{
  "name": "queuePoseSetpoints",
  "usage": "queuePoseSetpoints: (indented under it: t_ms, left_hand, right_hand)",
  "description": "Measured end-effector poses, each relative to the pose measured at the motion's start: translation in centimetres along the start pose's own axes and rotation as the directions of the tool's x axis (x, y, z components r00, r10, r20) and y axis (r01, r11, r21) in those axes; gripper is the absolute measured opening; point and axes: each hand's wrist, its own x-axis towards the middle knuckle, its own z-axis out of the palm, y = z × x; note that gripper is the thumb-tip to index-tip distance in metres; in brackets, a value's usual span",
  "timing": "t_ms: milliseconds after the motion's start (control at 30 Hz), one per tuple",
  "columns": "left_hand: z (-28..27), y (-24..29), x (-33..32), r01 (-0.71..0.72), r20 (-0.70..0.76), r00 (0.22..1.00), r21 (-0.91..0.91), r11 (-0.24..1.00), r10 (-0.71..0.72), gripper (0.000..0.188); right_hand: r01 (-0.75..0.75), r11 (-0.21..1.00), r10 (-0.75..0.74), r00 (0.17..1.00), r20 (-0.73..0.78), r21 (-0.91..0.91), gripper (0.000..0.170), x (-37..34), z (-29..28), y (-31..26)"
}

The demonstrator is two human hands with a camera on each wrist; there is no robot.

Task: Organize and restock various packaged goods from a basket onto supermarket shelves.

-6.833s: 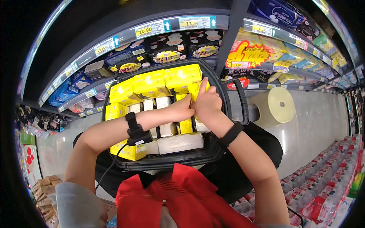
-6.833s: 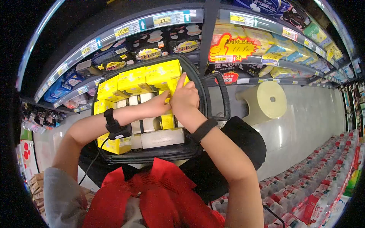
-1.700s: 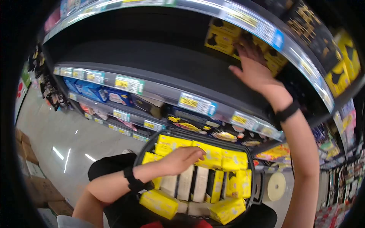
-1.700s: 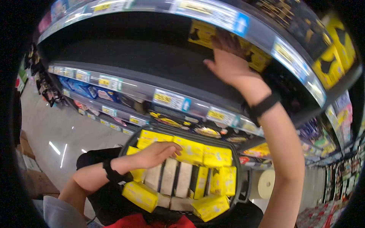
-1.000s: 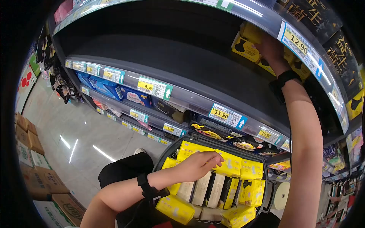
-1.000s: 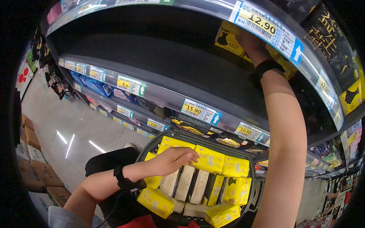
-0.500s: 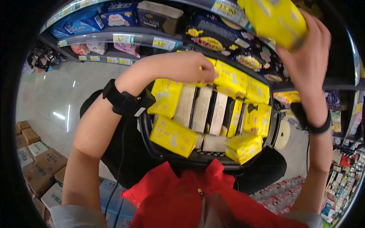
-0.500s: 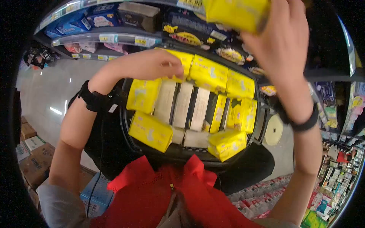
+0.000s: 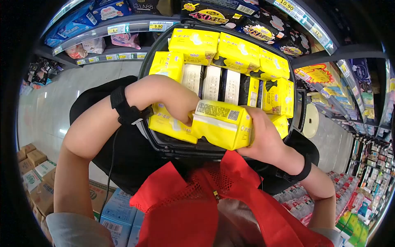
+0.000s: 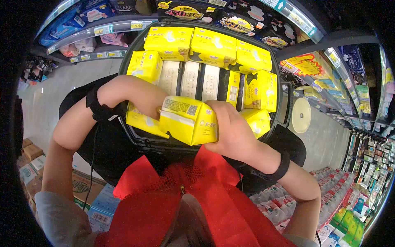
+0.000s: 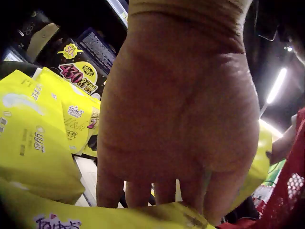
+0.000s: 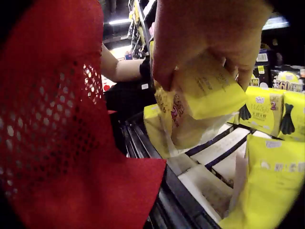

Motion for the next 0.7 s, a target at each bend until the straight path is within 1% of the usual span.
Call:
queuePoseSetpoints:
  t_ms: [33,100,167,200,233,267,300,367,400,467,500,567,600,667,700]
  left_hand:
    - [-0.4,0.3,-0.3,0.001,0.002,1.0,-0.001,1.0,-0.001,0.05]
    - [-1.1,0.6,-0.7,0.078,-0.009,0.997,0.095,0.992,-0.077,0.047]
    - [-1.1,0.4,-0.6,0.068,-0.017,0.998,0.11,0.992,-0.066,0.047]
    - [-1.1,0.3,-0.5,0.057,-0.026,0.998,0.125,0.991,-0.054,0.047]
    - [-1.2,0.3,-0.5,0.057,-0.025,0.998,0.122,0.991,-0.054,0.047]
    - [-1.3,0.3,-0.5,0.025,-0.034,0.999,0.112,0.993,-0.022,0.048]
    - [-1.3,0.3,-0.6,-0.006,-0.043,0.999,0.101,0.995,0.01,0.049]
    - [-1.3,0.3,-0.5,0.022,-0.029,0.999,0.107,0.994,-0.019,0.049]
    - [-1.3,0.3,-0.3,0.046,-0.017,0.999,0.115,0.992,-0.045,0.049]
    - [-1.5,0.4,-0.4,0.05,-0.016,0.999,0.103,0.993,-0.048,0.048]
    - [-1.5,0.4,-0.4,0.056,-0.017,0.998,0.09,0.994,-0.054,0.047]
    - [-1.5,0.0,-0.3,0.041,-0.018,0.999,0.101,0.994,-0.039,0.045]
    - [-1.4,-0.1,-0.2,0.024,-0.021,1.0,0.111,0.994,-0.022,0.044]
    - [-1.6,0.1,-0.2,0.034,-0.004,0.999,0.106,0.994,-0.034,0.042]
    - [-1.7,0.2,-0.2,0.042,0.013,0.999,0.101,0.994,-0.044,0.04]
  right_hand:
    - [0.02,0.999,-0.019,1.0,0.016,-0.032,0.081,-0.2,0.4,0.3]
    - [0.04,0.997,-0.038,0.999,0.032,-0.061,0.08,-0.4,1.0,0.5]
    - [-0.005,0.993,0.017,0.994,0.104,-0.117,0.08,-0.5,1.3,0.4]
    - [-0.005,0.993,0.017,0.994,0.106,-0.116,0.08,-0.5,1.2,0.4]
    - [0.004,0.986,0.02,0.989,0.145,-0.166,0.079,-0.4,1.1,0.3]
    - [0.015,0.977,0.025,0.983,0.183,-0.214,0.078,-0.3,0.9,0.3]
    - [0.015,0.978,0.025,0.983,0.184,-0.21,0.078,-0.2,0.8,0.2]
    - [0.058,0.96,0.008,0.972,0.233,-0.276,0.075,-0.1,0.6,0.1]
    - [0.054,0.96,0.011,0.973,0.232,-0.274,0.075,0.0,0.5,0.1]
    - [0.084,0.939,0.007,0.965,0.262,-0.334,0.075,0.2,0.5,-0.2]
    - [0.082,0.939,0.008,0.965,0.261,-0.333,0.075,0.2,0.3,-0.5]
    - [0.024,0.929,0.105,0.94,0.323,-0.37,0.072,0.4,0.1,-1.0]
    - [0.023,0.929,0.105,0.941,0.323,-0.368,0.072,0.4,0.2,-1.0]
    - [0.078,0.882,0.093,0.938,0.335,-0.465,0.072,0.6,0.4,-0.9]
    - [0.076,0.883,0.095,0.938,0.334,-0.463,0.072,0.6,0.6,-1.0]
